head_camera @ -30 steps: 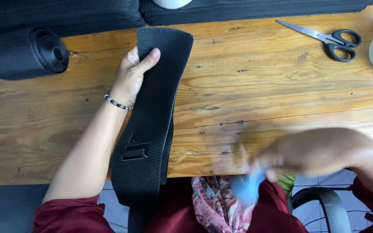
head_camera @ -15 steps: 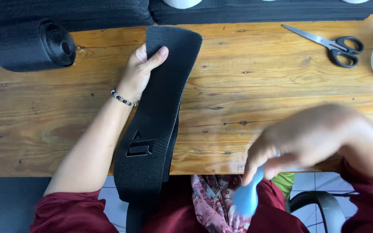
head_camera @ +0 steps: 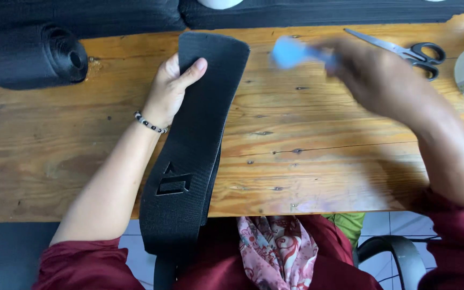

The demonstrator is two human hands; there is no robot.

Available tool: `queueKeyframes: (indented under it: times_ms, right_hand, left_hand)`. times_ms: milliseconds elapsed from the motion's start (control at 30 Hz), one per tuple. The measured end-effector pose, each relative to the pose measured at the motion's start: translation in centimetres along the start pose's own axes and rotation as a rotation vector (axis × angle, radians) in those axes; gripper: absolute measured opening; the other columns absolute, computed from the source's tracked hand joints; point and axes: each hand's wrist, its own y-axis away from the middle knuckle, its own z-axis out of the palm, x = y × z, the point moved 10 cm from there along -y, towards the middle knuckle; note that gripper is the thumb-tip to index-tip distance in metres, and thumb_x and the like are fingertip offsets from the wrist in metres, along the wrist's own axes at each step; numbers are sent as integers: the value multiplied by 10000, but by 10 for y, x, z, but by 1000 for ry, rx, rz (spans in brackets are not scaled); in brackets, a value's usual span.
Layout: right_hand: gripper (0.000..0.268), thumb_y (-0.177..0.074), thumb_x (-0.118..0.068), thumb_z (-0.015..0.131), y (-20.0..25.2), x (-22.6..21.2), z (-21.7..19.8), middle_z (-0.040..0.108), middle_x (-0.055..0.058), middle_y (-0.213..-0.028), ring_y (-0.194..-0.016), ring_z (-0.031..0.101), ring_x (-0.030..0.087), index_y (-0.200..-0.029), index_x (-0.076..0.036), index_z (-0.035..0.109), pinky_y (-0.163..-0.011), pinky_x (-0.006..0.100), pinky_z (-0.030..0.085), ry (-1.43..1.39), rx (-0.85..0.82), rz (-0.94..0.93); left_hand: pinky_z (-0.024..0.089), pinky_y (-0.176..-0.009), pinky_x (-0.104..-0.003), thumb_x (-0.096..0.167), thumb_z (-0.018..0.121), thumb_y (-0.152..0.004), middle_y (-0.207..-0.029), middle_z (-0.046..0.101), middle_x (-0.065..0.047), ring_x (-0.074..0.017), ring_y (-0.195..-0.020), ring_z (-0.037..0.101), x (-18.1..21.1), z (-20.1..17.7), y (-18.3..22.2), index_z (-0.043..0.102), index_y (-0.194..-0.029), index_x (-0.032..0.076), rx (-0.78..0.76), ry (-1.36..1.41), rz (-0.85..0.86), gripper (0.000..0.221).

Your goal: Trimming the edges of a black foam piece with scissors and cleaning it with a brush

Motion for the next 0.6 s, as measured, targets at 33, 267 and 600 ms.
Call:
queueKeyframes:
  times_ms: [33, 267, 600]
  right_hand:
    - [363, -1112, -196, 480, -11, 7, 1, 703, 82, -999, -906, 669, 258, -1462, -147, 563, -809, 408, 465, -2, 5, 6]
    - [358, -1072, -8, 548, -70, 34, 21, 713, 125, -992, -865, 618, 329, -1417, -55, 631, -802, 429, 436, 8, 123, -201]
    - [455, -955, -316, 540, 5, -6, 50, 713, -140, -1403, -1228, 691, 85, -1394, -299, 659, -997, 319, 507, -97, -451, 14]
  left_hand:
    - [483, -1105, -285, 344, 616, -1042, -1258, 675, 3, -130, -1202, 621, -2, 1, 0, 652, -1274, 116, -8, 0, 0, 327]
    - [482, -1093, -260, 285, 630, -1048, -1238, 678, 25, -104, -1175, 615, -10, -6, 1, 667, -1249, 112, 23, 31, -15, 268]
    - [494, -1075, -260, 340, 618, -1036, -1217, 677, 35, -99, -1160, 619, -10, -4, -1, 657, -1242, 138, -3, 56, -90, 291]
